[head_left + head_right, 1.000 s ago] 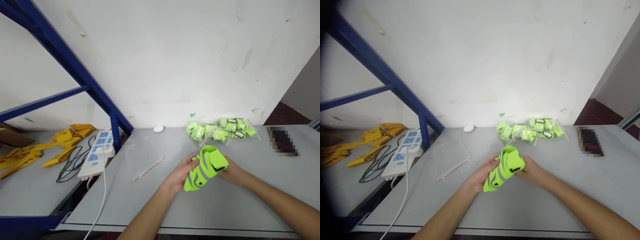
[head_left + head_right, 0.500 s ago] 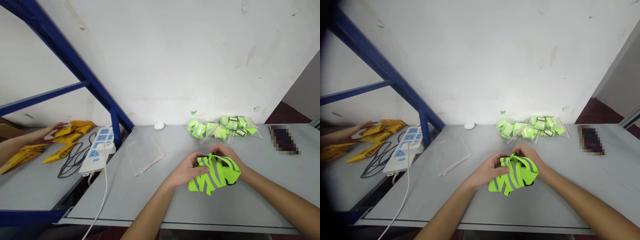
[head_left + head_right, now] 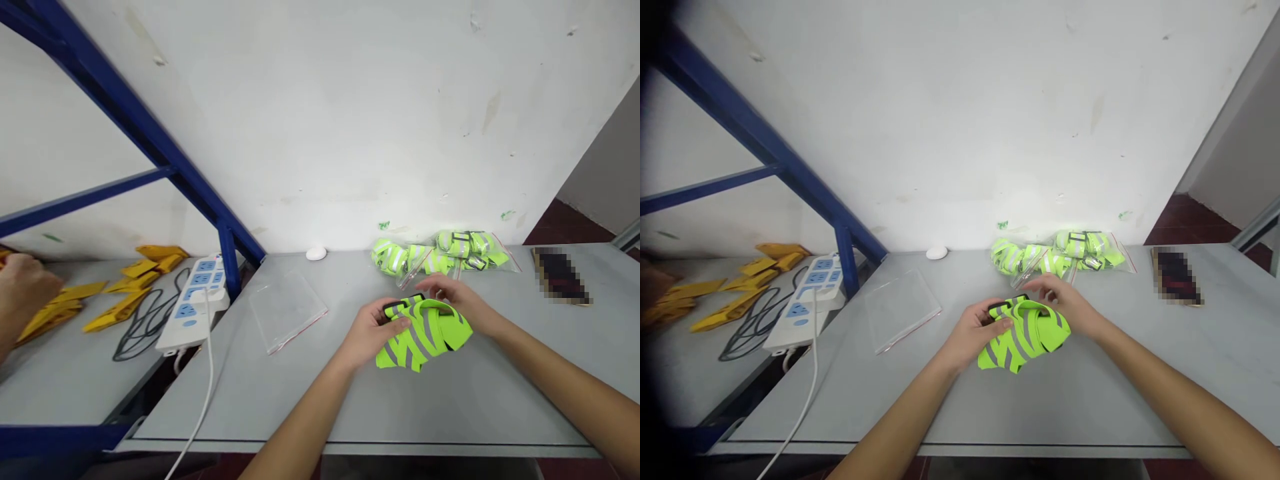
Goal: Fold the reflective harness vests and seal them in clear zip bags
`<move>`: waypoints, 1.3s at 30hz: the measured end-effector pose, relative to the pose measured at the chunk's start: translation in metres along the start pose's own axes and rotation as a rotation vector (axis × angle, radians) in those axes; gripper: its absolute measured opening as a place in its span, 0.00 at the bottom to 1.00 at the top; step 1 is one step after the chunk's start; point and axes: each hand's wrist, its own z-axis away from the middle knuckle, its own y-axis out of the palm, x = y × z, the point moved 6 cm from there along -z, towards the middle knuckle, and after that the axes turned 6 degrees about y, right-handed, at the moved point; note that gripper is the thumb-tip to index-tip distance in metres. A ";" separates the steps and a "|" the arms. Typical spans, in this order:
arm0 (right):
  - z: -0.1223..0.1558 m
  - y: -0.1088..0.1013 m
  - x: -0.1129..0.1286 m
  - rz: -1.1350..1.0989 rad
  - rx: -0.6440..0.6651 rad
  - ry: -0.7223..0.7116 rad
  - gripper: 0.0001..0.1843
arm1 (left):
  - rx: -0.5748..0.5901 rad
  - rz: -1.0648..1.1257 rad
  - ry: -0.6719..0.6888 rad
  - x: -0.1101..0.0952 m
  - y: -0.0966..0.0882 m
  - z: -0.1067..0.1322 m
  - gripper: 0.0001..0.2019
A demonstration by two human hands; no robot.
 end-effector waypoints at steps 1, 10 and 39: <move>0.002 -0.006 -0.003 -0.099 -0.030 0.063 0.13 | -0.037 -0.015 0.018 0.000 -0.002 -0.001 0.21; 0.013 -0.004 0.002 -0.142 -0.074 0.155 0.19 | -0.230 -0.148 0.132 -0.009 -0.018 -0.001 0.25; 0.021 0.003 0.014 -0.094 -0.148 -0.068 0.22 | -0.200 0.178 0.036 -0.003 -0.021 0.000 0.26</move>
